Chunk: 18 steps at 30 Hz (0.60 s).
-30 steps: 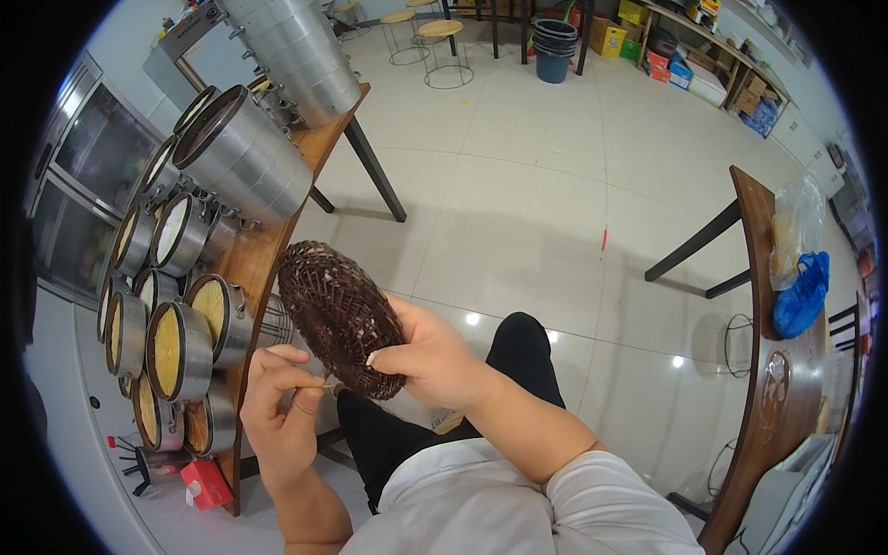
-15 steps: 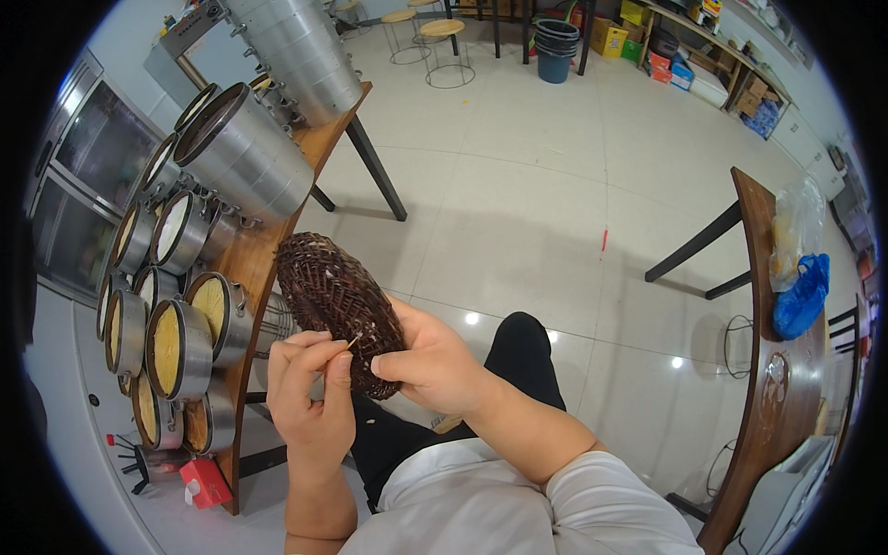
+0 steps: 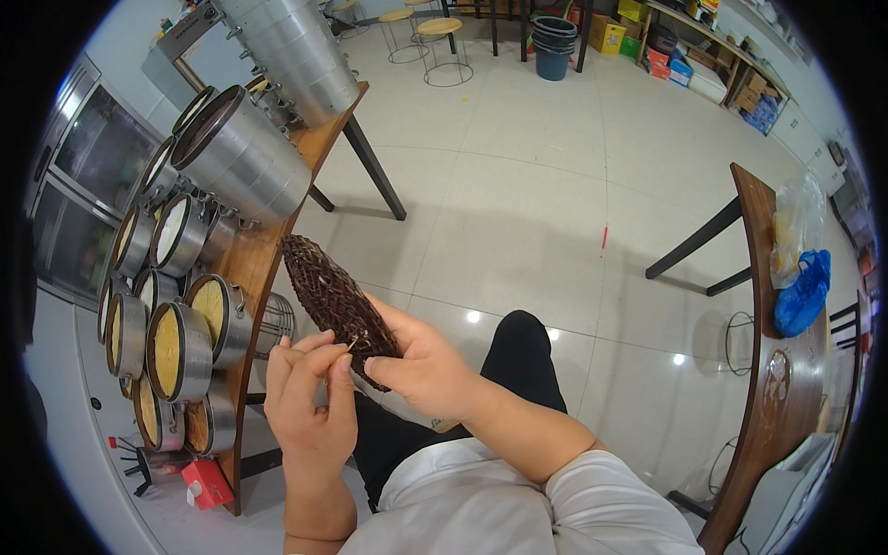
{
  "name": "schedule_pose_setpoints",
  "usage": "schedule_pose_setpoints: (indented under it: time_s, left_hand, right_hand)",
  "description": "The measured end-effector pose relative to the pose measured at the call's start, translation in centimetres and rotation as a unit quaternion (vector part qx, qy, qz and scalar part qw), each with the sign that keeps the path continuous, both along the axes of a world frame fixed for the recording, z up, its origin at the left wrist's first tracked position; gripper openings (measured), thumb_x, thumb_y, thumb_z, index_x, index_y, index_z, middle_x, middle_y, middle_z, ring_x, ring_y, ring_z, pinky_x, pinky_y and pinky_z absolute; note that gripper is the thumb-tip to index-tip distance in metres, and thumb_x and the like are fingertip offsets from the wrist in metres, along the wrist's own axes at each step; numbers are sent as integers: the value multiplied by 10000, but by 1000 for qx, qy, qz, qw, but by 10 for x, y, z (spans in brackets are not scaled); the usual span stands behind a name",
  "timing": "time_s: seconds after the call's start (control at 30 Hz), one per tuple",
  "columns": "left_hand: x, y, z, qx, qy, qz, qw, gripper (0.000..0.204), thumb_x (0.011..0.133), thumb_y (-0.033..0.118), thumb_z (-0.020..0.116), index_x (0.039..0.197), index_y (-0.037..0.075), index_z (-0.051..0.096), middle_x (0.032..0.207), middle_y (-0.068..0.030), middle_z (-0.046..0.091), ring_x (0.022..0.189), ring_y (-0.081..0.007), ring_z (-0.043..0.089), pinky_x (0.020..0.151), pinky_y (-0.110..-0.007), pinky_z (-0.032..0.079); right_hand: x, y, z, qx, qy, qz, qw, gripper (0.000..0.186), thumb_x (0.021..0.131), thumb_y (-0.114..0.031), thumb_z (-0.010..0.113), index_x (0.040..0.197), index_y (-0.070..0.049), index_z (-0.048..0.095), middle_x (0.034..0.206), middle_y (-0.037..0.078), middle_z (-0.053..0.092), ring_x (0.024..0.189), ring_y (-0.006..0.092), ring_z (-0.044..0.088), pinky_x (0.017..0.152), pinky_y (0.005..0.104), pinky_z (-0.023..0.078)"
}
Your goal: The person repairs a dark woven basket by hand, using a small stick to tuck and secure loose strands. They then walk to a steamer cart, open a steamer pot, and return to continue repairing the basket. Finally, they handle a yellow woven basket.
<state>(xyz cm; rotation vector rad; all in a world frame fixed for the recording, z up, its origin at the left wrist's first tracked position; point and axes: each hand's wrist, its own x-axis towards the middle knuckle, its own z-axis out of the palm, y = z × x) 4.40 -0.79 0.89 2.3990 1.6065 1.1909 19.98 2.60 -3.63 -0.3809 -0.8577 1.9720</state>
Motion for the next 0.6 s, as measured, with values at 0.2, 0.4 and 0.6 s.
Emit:
schedule_pose_setpoints:
  time_s: [0.2, 0.4, 0.6]
  left_hand:
    - [2, 0, -4, 23, -6, 12, 1000, 154, 841, -19, 691, 992, 12, 678, 982, -131, 689, 904, -290, 692, 963, -483, 480]
    - [0, -1, -5, 40, -35, 24, 998, 139, 838, -18, 695, 974, 8, 686, 998, -128, 703, 852, -268, 658, 949, -459, 489]
    - [-1, -2, -1, 8, -71, -2, 997, 136, 842, -3, 704, 976, 23, 698, 982, -116, 697, 865, -278, 650, 942, -457, 482]
  right_hand:
    - [-7, 0, -3, -7, 88, -22, 996, 705, 855, 144, 457, 1529, 13, 292, 1341, 75, 537, 1202, 143, 537, 1014, 302, 446]
    - [-6, 0, -4, -17, 123, -10, 992, 677, 852, 152, 457, 1503, 30, 312, 1376, 114, 521, 1263, 183, 524, 1072, 348, 429]
    - [-5, 0, -1, -22, 134, 0, 991, 679, 852, 152, 459, 1503, 29, 313, 1390, 123, 517, 1274, 195, 524, 1078, 353, 428]
